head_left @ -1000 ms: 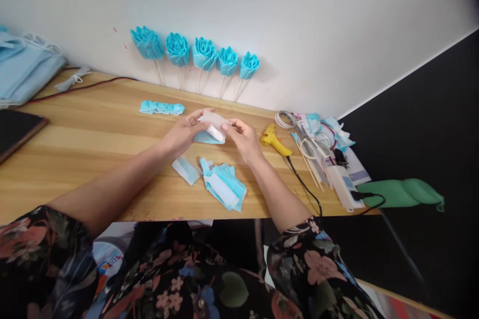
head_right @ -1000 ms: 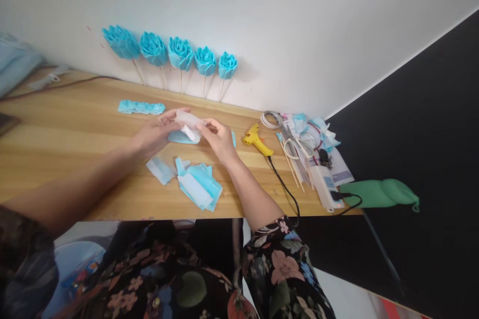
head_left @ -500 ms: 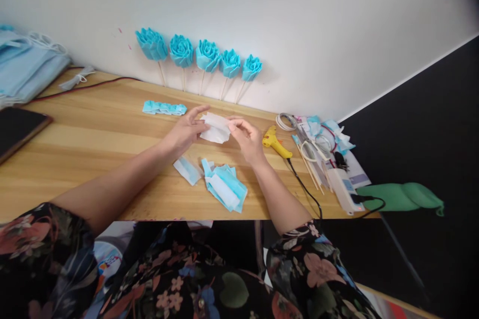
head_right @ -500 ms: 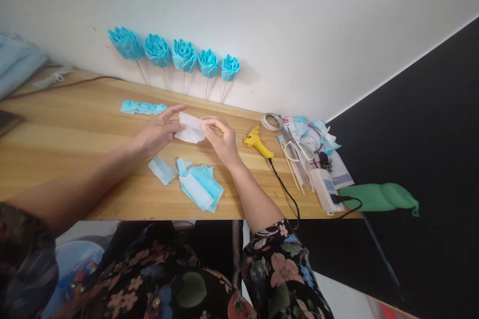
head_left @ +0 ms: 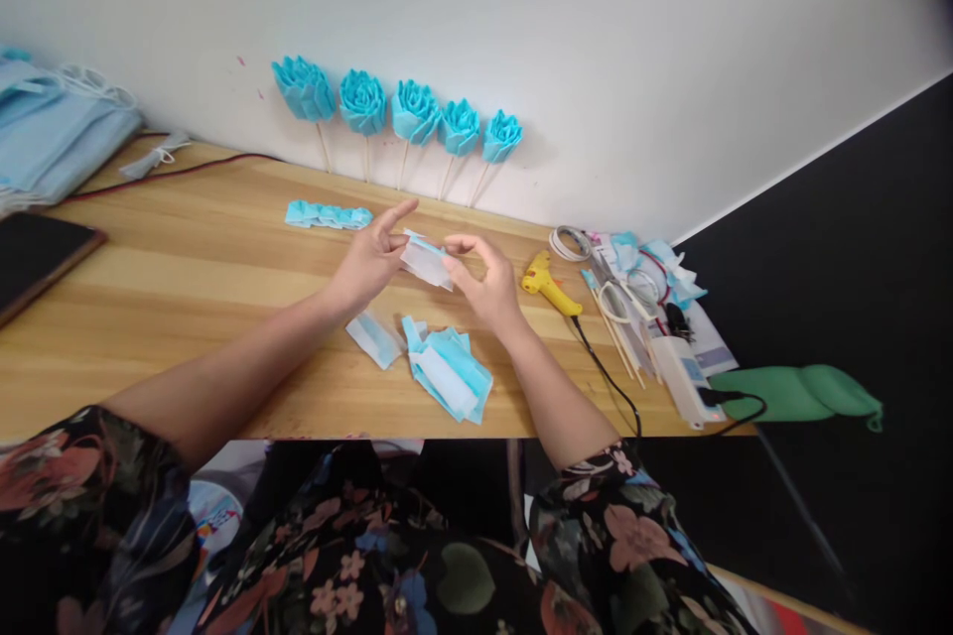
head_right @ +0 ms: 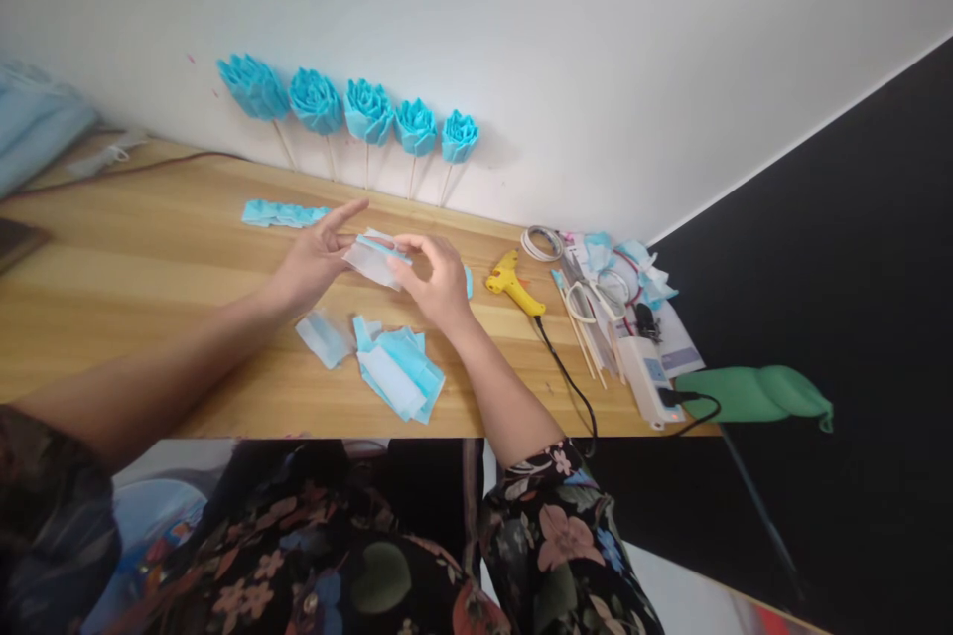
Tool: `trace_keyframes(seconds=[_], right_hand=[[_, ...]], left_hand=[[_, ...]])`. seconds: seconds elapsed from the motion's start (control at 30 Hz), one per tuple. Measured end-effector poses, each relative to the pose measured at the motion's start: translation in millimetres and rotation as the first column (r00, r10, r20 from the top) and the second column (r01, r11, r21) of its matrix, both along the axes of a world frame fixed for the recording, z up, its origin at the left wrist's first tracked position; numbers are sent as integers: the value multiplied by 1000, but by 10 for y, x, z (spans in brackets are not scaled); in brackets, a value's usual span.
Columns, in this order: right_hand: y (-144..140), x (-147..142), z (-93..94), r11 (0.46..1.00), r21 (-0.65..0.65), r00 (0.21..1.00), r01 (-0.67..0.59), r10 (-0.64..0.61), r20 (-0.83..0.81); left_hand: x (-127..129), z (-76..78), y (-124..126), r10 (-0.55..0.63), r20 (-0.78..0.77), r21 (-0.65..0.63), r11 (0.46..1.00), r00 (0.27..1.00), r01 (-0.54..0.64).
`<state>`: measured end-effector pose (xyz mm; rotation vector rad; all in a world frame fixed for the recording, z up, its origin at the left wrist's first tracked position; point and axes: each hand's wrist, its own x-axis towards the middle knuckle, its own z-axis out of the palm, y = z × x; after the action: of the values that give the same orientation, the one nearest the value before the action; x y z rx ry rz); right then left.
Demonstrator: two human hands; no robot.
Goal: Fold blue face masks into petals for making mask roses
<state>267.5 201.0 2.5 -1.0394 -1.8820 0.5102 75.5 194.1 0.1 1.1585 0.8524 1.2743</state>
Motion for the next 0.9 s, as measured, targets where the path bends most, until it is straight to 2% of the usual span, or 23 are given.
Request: trace_keyframes(seconds=[0.1,0.17,0.27,0.37,0.47,0.57,0.67,0.77,0.9], right_hand=[[-11,-14,-19,990,117,991,76,-88,105],[1,-5,-38,986,121,987,117,-129,93],[19,11,-54,989,87,991,117,-122,59],[4,1,-40,995,42,994,94,-96,55],[-20,-30,-20,997,-32,997,71,-70,16],[-7,-43,-39,982,-185,992,41,-63,-114],[52,-22,-93,948,-317,961,-7,-80,-263],[110,10,-119,941,-337,932,-24,-101,-348],[125,23,-61,938,-342,909,-63,-88,-408]], left_hand=[[10,-10,-7,-33,-35,13,999,999,33],[14,6,-16,-34,-13,-19,999,999,34],[10,52,-30,5,74,-79,997,997,1],[6,70,-34,38,54,-61,998,998,-35],[17,34,-25,-5,-23,-25,1000,1000,4],[33,-7,-19,-45,-76,-31,999,996,43],[39,7,-29,-25,-134,-19,1000,991,23],[36,63,-45,9,-155,6,1000,988,-8],[29,105,-49,82,-121,34,996,989,-78]])
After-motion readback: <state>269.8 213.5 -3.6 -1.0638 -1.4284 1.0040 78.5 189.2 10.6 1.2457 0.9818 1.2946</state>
